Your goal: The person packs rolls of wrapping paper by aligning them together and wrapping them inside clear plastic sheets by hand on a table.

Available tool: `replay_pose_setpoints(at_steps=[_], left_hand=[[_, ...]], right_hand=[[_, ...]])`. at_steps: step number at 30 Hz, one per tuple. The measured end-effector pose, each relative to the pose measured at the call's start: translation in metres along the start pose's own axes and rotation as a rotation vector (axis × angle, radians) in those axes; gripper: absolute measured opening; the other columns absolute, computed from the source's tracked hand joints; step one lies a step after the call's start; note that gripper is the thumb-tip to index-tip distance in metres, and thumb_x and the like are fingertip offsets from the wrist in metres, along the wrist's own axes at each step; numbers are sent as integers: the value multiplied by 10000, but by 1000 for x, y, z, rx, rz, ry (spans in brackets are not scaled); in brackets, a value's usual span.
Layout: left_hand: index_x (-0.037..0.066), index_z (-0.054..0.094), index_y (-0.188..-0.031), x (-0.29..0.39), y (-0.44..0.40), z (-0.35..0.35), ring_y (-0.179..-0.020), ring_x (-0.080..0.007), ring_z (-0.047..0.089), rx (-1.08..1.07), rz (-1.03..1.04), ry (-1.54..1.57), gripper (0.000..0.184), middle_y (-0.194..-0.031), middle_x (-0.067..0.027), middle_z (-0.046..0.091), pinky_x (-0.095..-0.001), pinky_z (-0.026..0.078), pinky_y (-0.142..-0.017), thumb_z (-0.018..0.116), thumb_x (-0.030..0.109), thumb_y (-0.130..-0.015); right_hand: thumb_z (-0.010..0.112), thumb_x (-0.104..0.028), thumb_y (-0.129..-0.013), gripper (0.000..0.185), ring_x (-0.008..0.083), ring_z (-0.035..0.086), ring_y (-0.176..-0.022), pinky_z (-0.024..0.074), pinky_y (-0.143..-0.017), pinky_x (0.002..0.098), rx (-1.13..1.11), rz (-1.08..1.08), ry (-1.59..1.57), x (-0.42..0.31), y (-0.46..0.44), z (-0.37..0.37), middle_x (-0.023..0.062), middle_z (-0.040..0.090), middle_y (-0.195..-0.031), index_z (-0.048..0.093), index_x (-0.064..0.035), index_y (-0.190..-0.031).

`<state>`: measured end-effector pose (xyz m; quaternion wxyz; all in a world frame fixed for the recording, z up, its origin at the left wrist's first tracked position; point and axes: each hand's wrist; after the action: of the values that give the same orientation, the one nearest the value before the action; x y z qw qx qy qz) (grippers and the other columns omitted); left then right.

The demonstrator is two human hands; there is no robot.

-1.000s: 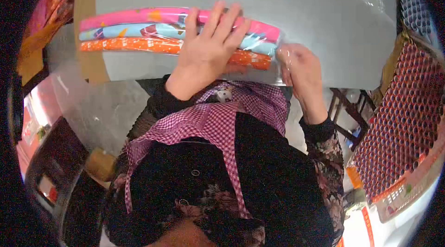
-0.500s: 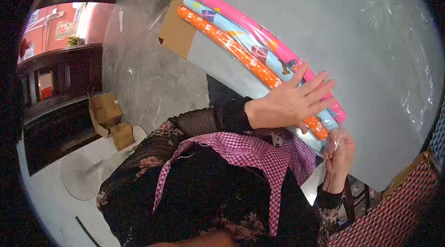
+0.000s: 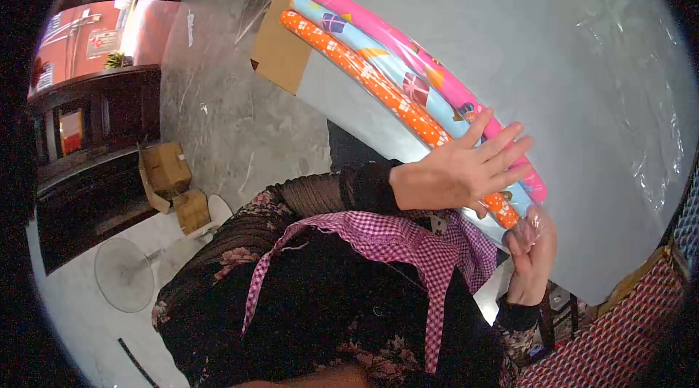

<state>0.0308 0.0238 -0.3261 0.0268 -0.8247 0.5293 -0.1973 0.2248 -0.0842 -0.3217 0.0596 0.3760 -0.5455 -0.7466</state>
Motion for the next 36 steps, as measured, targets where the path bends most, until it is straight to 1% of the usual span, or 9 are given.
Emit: replay_pose_setpoints(at_steps=[4, 6, 10, 13, 17, 21, 28, 32, 36], left_hand=[[67, 483, -1360, 1, 0, 4, -1347, -367, 402, -5, -4, -31, 895, -1422, -183, 457, -642, 296, -1062, 752, 533, -645], [69, 482, -1363, 0, -1, 3, -1344, -367, 405, -14, -3, -21, 896, -1423, -182, 457, -642, 295, -1062, 751, 534, -646], [71, 476, -1374, 0, -2, 3, -1332, -365, 416, -37, -2, -8, 903, -1424, -184, 457, -642, 292, -1060, 753, 531, -647], [77, 470, -1384, -1, -2, 9, -1336, -342, 411, -11, 14, -92, 929, -1423, -170, 462, -642, 281, -1065, 763, 530, -628], [94, 477, -1377, 4, -7, 14, -1345, -319, 402, -30, -6, 33, 940, -1421, -149, 464, -639, 273, -1066, 777, 527, -599], [119, 489, -1362, 5, -11, 8, -1337, -301, 404, -57, -46, -74, 957, -1411, -110, 465, -607, 278, -1071, 786, 551, -561], [131, 484, -1378, -1, -9, 10, -1324, -306, 417, -44, -34, -143, 988, -1406, -98, 469, -590, 291, -1068, 768, 586, -548], [128, 466, -1391, 2, -8, 8, -1330, -317, 416, -59, -24, -164, 995, -1418, -110, 460, -595, 293, -1068, 757, 593, -561], [82, 515, -1335, 0, -9, 5, -1325, -332, 411, -58, 4, -118, 925, -1382, -148, 489, -623, 265, -1065, 756, 599, -607]], right_hand=[[553, -200, -964, 151, 32, 292, -374, 226, -351, 191, -74, 87, -18, 0, -12, -14, -65, 399, -535, 513, -135, -833], [564, -210, -970, 134, 29, 291, -378, 236, -359, 187, -248, 90, -80, 4, -12, -19, -68, 398, -540, 534, -130, -866], [605, -209, -955, 132, 29, 304, -380, 259, -365, 195, -175, -145, 238, 7, -1, -16, -68, 407, -547, 559, -93, -915], [637, -206, -937, 119, 16, 351, -422, 264, -368, 183, -205, -188, 266, 9, -5, -20, -68, 457, -585, 559, -120, -908], [599, -169, -955, 103, 21, 332, -420, 253, -375, 198, -198, -166, 232, -2, 2, -7, -66, 435, -588, 570, -70, -958], [603, -162, -951, 125, 25, 337, -425, 268, -383, 199, -182, -215, 179, 2, 1, -21, -62, 444, -587, 604, -38, -968], [614, -157, -910, 219, 21, 450, -558, 360, -501, 197, -305, -424, 809, -6, 11, -42, -63, 576, -695, 733, -43, -1055], [616, -197, -915, 238, 33, 460, -554, 359, -490, 215, -390, -433, 837, -2, 8, -42, -61, 563, -668, 731, -38, -1049], [617, -236, -904, 239, 47, 477, -529, 352, -471, 238, -432, -436, 988, -9, 9, -37, -31, 546, -615, 696, -13, -870]])
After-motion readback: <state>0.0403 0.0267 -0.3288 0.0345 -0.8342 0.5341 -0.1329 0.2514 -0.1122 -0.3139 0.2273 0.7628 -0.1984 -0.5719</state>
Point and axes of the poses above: each hand's wrist, its own y-axis away from the middle knuckle, its own z-axis out of the palm, x = y × z
